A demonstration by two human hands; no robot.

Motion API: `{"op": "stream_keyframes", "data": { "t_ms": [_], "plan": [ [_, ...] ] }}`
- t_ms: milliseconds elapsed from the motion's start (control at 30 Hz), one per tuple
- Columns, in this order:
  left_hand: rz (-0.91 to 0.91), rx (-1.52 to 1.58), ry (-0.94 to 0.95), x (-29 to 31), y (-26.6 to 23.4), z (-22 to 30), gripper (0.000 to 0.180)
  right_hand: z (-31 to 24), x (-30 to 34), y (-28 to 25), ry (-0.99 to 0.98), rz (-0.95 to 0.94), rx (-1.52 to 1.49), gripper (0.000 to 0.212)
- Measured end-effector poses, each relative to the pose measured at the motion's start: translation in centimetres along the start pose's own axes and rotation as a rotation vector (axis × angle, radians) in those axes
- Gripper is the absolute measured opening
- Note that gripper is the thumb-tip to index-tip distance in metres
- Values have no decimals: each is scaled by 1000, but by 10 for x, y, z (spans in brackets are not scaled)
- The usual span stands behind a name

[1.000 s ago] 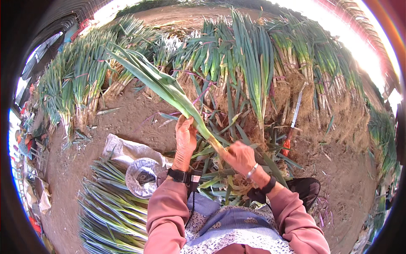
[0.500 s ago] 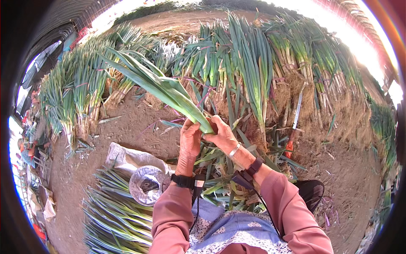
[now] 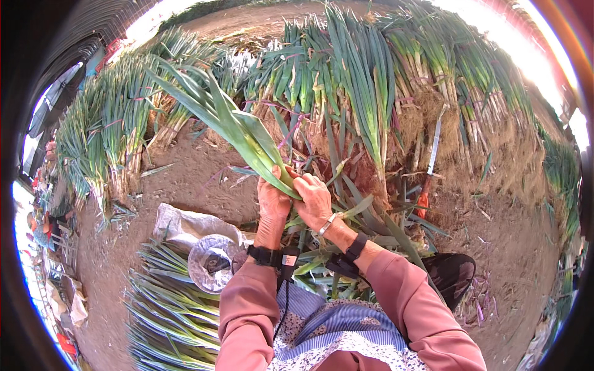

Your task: The person picks up a leek from a pile, peels away the outer layers by hand, and places the cleaned leek onto a separate pile before repeating the process with another leek.

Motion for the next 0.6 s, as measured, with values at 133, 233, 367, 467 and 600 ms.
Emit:
{"op": "stream_keyframes", "data": {
  "t_ms": [133,233,367,467,600],
  "plan": [
    [269,-63,253,2,20,10,15,13,39,-23,411,-69,-359,26],
    [109,-16,257,3,13,36,17,51,80,-68,570,38,-279,29],
    [64,-19,281,4,24,43,19,119,128,-123,534,-390,537,29],
    [-4,-5,253,7,31,43,21,101,101,-125,373,-150,524,32],
    [10,-12,218,8,31,36,24,32,43,-69,203,-127,165,27]
  ]
}}
Point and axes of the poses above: each hand's wrist, its own x-axis away from the middle knuckle, its own y-axis out of the palm, z = x × y, the point moved 1 cm from there along -x, towards the middle knuckle, and after that the axes turned 9 degrees about z, right-handed, at the moved point
